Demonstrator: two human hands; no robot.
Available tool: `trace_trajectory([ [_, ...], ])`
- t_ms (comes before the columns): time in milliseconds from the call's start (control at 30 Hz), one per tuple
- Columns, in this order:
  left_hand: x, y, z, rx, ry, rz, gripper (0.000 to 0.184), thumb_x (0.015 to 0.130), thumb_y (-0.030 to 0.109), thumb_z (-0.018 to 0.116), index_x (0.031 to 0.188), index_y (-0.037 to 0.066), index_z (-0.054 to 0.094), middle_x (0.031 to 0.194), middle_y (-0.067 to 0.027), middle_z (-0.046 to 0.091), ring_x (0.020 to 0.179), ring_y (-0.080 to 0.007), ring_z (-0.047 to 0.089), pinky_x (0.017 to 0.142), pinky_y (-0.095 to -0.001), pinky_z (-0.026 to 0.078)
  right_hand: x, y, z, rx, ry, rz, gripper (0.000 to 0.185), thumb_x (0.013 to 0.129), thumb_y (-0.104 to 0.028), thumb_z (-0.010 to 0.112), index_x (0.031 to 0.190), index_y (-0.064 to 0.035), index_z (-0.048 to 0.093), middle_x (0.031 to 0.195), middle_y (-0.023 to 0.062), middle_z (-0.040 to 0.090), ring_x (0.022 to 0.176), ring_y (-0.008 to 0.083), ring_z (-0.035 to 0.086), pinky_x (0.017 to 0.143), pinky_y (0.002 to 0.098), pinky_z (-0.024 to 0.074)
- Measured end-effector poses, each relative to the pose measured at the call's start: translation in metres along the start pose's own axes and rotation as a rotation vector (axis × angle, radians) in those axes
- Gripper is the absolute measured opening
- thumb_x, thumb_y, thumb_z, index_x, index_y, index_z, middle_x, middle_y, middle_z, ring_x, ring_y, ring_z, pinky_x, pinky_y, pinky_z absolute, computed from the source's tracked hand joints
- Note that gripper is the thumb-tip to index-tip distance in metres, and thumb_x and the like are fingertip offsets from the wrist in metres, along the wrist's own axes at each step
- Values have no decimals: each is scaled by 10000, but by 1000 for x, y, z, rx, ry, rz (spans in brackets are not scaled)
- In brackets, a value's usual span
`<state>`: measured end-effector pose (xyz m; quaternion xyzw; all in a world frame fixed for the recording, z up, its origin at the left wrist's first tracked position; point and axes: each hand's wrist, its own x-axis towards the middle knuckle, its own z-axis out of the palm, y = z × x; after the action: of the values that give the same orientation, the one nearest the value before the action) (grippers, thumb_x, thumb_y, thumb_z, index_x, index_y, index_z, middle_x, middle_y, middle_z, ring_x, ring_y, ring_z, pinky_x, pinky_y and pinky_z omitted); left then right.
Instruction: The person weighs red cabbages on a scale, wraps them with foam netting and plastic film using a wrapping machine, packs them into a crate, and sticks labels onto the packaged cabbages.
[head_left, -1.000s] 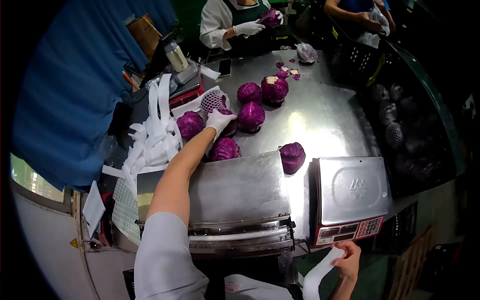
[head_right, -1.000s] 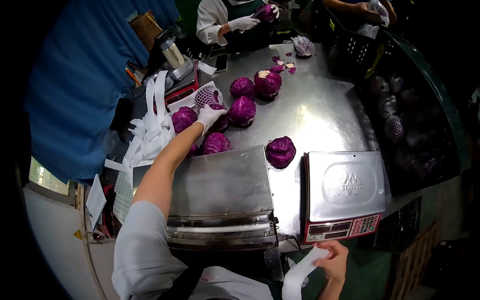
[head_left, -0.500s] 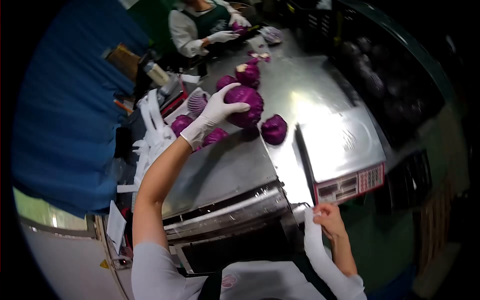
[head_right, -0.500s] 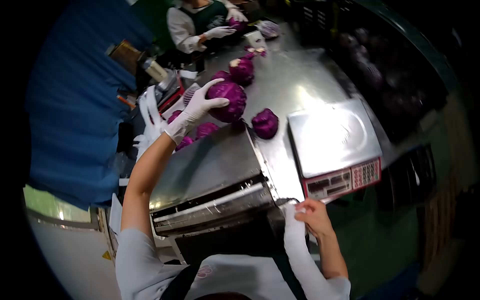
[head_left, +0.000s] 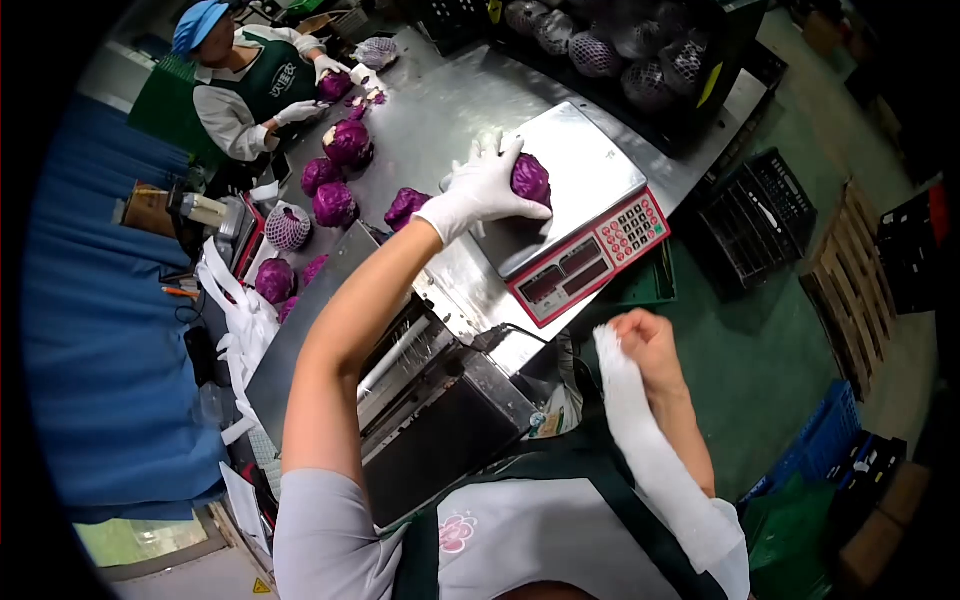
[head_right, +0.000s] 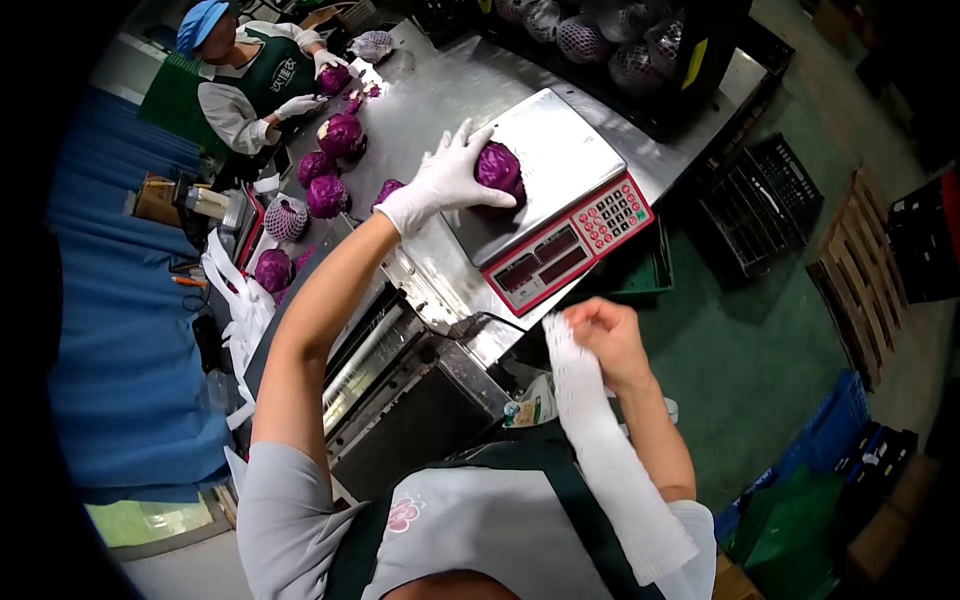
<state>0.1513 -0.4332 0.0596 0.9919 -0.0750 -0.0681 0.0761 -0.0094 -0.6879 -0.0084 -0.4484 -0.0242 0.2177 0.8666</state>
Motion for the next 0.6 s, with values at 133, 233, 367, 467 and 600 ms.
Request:
trace_trajectory([
  [133, -32, 20, 1, -296, 142, 204, 926, 620, 499, 736, 1360, 107, 340, 1459, -181, 167, 1342, -361, 168, 1071, -476, 193, 34, -18, 0, 214, -118, -118, 184, 847, -156, 626, 885, 19, 581, 996, 75, 612, 793, 113, 581, 722, 244, 473],
  [233, -95, 68, 12, -1025, -44, 391, 776, 725, 246, 728, 1367, 66, 331, 1446, -115, 245, 1355, -233, 164, 1093, -375, 157, 60, -25, 31, 89, 84, -232, 165, 838, -102, 626, 896, 52, 617, 1225, 143, 522, 1004, 158, 537, 857, 285, 437],
  [367, -122, 88, 57, -1655, 264, -98, 296, 813, 94, 653, 1089, 14, 585, 981, -52, 623, 874, -98, 565, 784, -237, 449, 98, 1, 58, -239, 269, -575, 172, 836, -112, 635, 825, 43, 562, 1199, 176, 534, 928, 131, 563, 803, 246, 445],
  [467, -137, 80, 53, -1562, 522, -159, 131, 857, 96, 598, 942, 1, 628, 866, -25, 643, 786, -84, 574, 743, -236, 465, 120, -5, 59, -57, 286, -328, 122, 894, -131, 554, 927, -20, 515, 1037, 149, 590, 779, 106, 546, 689, 256, 475],
  [600, -138, 45, 35, -2022, 669, -119, 184, 877, 166, 578, 954, 0, 590, 882, -63, 634, 810, -144, 603, 792, -278, 477, 130, -4, 42, 66, -138, 151, 266, 834, -203, 581, 1045, -46, 544, 980, 76, 611, 845, 114, 573, 743, 259, 479],
])
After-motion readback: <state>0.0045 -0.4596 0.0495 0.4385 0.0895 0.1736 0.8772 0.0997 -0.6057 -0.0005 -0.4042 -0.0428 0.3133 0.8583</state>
